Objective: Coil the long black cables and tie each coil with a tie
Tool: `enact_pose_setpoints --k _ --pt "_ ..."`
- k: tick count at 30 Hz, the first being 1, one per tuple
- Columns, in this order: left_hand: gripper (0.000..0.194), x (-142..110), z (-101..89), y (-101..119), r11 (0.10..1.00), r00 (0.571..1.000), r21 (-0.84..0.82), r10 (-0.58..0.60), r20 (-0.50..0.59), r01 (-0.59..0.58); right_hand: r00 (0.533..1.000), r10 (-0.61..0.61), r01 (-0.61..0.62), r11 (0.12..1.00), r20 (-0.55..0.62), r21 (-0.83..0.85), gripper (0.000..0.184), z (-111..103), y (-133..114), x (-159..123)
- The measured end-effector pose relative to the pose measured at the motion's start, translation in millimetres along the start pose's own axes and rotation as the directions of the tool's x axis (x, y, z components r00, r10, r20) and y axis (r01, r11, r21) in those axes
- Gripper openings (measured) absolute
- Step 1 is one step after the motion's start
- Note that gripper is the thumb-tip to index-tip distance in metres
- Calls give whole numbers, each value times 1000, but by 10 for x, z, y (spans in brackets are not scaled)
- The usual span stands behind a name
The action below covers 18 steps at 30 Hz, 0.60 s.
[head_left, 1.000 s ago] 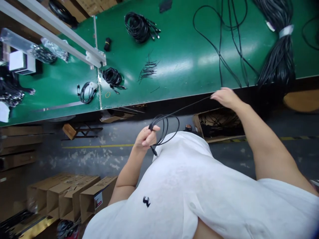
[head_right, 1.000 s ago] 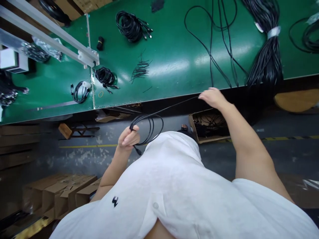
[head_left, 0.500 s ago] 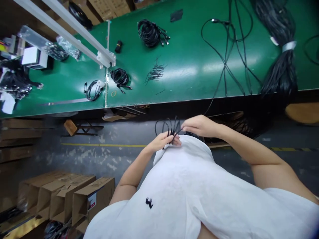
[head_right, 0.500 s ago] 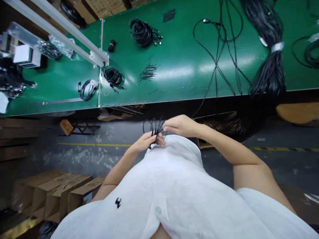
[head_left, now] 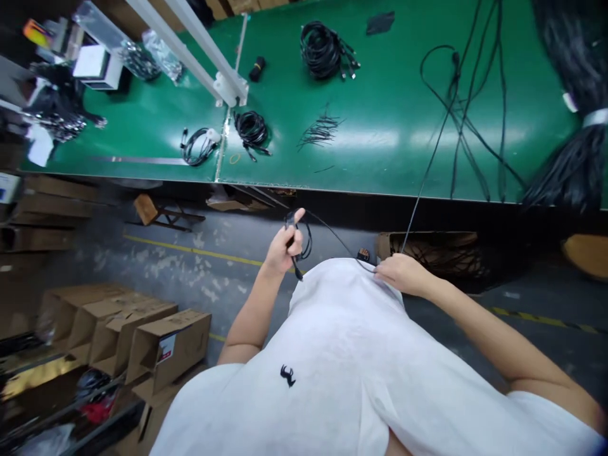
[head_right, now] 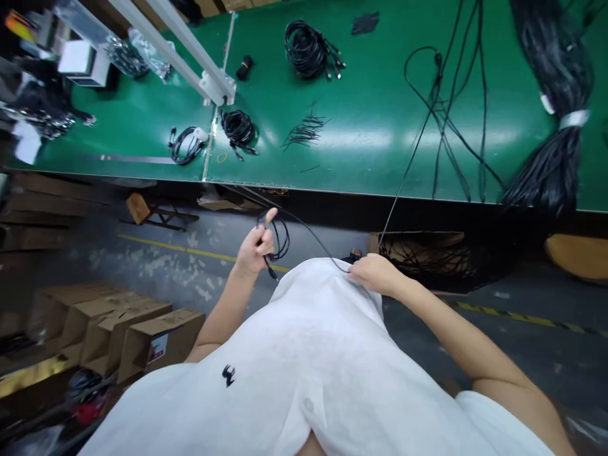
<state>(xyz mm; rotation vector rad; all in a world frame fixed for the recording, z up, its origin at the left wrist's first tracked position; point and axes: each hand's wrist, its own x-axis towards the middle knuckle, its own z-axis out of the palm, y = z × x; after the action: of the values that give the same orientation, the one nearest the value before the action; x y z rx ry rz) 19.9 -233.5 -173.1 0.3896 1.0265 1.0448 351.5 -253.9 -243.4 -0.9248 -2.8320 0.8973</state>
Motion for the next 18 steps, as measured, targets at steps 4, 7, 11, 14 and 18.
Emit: enact_pose_setpoints --k 4,7,11,14,18 --pt "46 127 96 -276 968 998 248 -43 50 29 973 -229 230 959 -25 167 45 -444 -489 409" --pt "40 126 268 -437 942 974 333 -119 191 49 970 -242 224 918 15 326 43 -698 -465 608" --pt "39 51 444 -486 912 859 380 -313 404 154 987 -159 148 822 -29 550 44 -839 -278 597" --pt "42 -38 471 -448 912 781 299 -399 480 282 996 -37 73 842 -78 535 42 -819 14 491" --pt "37 -119 426 -307 938 791 155 -345 506 310 954 214 -178 968 -209 178 27 -806 776 253"
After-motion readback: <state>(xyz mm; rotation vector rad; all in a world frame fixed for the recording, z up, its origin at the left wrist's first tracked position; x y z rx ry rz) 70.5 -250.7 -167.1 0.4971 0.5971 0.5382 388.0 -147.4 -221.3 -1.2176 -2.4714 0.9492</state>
